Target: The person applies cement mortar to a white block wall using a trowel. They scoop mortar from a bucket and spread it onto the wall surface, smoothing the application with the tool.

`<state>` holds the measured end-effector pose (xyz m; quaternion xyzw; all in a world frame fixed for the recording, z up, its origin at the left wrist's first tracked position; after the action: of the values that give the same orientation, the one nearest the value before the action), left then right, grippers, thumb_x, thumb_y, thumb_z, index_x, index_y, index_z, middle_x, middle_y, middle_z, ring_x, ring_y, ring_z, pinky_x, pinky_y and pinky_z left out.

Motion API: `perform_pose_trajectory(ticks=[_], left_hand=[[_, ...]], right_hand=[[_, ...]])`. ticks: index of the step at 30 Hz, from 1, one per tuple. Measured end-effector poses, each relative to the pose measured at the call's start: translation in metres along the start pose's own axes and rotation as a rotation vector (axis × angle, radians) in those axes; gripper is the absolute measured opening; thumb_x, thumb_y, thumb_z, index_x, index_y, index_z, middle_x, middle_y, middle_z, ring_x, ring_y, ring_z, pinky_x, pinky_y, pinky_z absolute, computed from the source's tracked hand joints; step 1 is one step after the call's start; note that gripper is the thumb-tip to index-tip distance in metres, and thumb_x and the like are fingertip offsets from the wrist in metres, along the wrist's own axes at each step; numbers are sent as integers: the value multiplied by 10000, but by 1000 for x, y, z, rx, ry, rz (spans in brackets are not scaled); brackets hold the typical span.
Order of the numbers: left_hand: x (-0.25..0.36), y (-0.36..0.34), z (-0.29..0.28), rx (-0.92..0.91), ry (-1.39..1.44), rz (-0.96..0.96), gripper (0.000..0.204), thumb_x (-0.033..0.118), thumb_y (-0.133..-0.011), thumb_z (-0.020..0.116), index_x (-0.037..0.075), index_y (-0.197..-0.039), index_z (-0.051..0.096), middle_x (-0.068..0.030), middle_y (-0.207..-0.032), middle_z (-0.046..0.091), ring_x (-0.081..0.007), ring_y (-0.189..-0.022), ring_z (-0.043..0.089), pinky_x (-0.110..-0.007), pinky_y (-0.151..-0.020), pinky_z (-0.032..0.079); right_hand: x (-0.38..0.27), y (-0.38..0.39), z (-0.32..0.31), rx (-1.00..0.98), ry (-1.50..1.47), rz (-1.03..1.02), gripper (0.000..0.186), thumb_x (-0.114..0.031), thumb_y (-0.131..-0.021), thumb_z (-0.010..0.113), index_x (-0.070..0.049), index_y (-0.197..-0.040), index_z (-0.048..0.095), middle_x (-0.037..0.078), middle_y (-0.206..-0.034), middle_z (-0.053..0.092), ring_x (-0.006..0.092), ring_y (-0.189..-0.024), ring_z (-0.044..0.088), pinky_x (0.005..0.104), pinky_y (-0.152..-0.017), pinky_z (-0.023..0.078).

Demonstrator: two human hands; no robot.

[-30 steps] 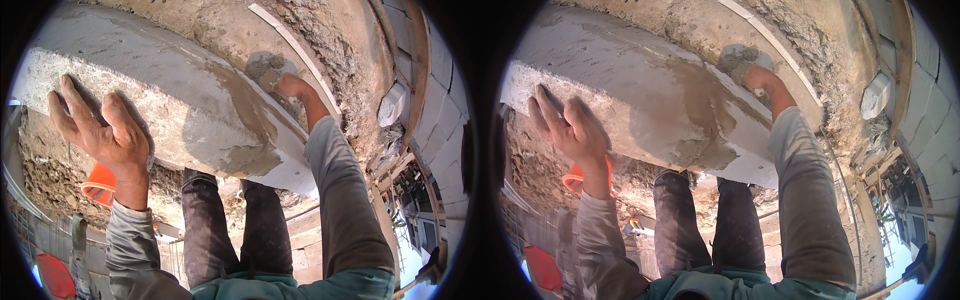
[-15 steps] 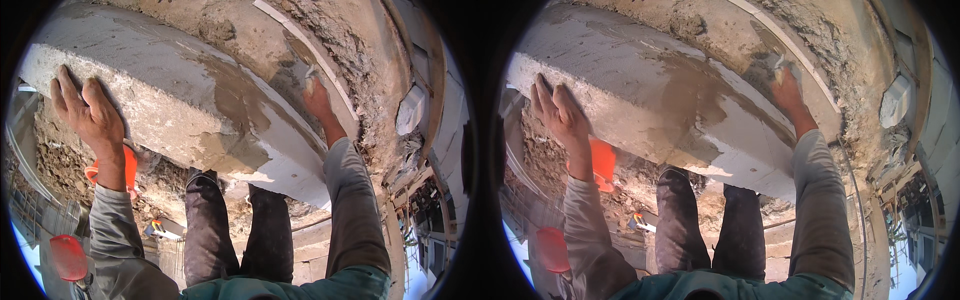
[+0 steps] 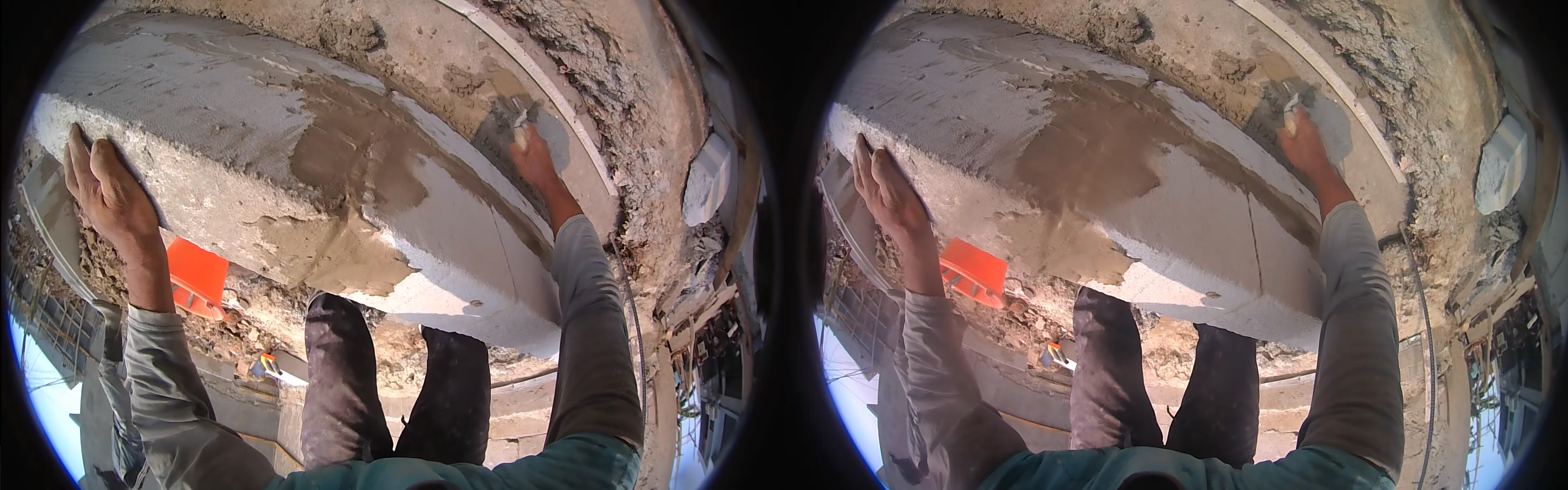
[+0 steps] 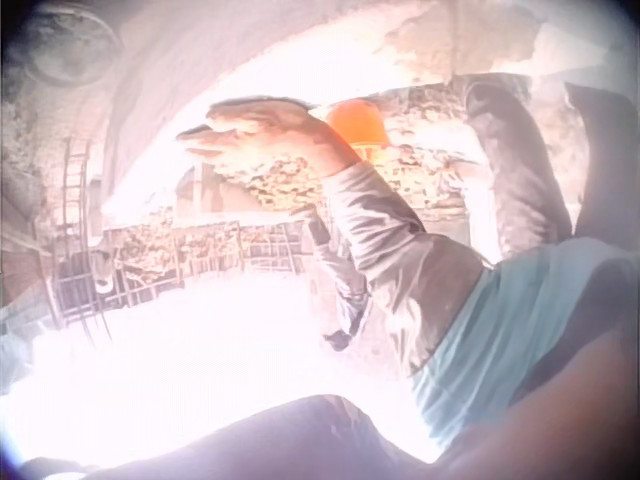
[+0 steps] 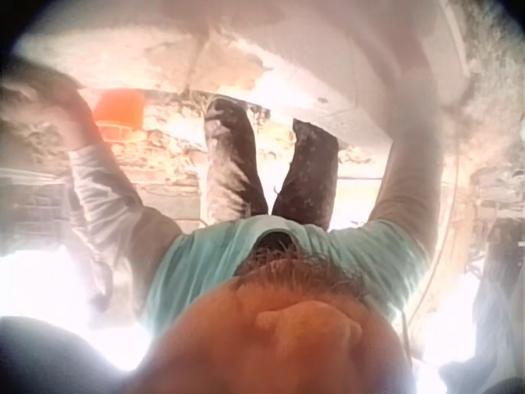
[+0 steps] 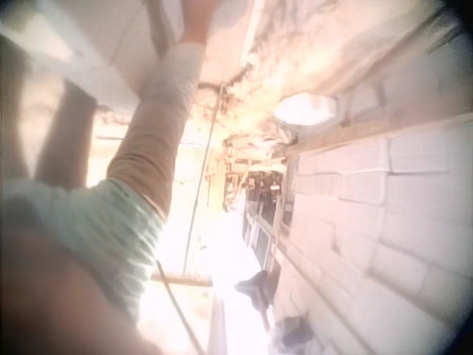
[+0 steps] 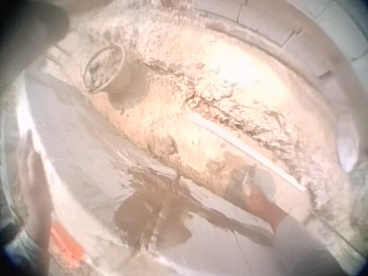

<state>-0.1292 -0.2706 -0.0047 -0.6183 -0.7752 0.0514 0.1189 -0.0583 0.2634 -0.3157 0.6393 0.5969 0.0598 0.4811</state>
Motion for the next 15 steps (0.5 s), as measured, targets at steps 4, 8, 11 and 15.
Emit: perform_pose_trajectory(ticks=[4, 8, 11, 15], left_hand=[[0, 1, 2, 20, 41, 16, 532, 361, -1005, 401, 15, -1404, 461, -239, -1428, 428, -350, -1374, 334, -417, -1131, 248], [-11, 3, -1, 23, -73, 172, 505, 330, -1005, 430, 1, -1384, 477, -235, -1401, 469, -362, -1335, 380, -424, -1113, 272], [-5, 0, 1, 47, -6, 137, 489, 310, -1007, 442, -8, -1377, 480, -216, -1398, 485, -366, -1335, 379, -423, -1111, 279], [-7, 3, 3, 12, -62, 234, 503, 308, -998, 445, -32, -1367, 482, -235, -1387, 486, -362, -1335, 379, -420, -1113, 280]], right_hand=[[1, 2, 16, 6, 59, -67, 489, -173, -809, 628, 38, -1223, 477, 269, -937, 635, 415, -882, 636, 444, -792, 495], [-57, -11, 29, -1, -83, -209, 450, -130, -818, 602, 30, -1221, 479, 266, -943, 628, 430, -909, 621, 440, -818, 485], [-104, -69, 24, 96, 135, -265, 482, -108, -838, 578, -32, -1298, 454, 260, -1076, 583, 410, -1038, 582, 452, -878, 470], [-196, -109, 12, 14, 435, -221, 557, -81, -835, 582, -131, -1368, 430, 198, -1299, 520, 373, -1198, 517, 446, -999, 438]])
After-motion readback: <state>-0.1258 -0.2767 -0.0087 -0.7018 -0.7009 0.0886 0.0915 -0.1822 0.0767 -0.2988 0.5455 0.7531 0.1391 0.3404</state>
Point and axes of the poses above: each hand's wrist, its own y-axis away from the middle knuckle, its own z-axis out of the palm, x = y × z, the point moved 4 cm from there along -y, towards the middle knuckle
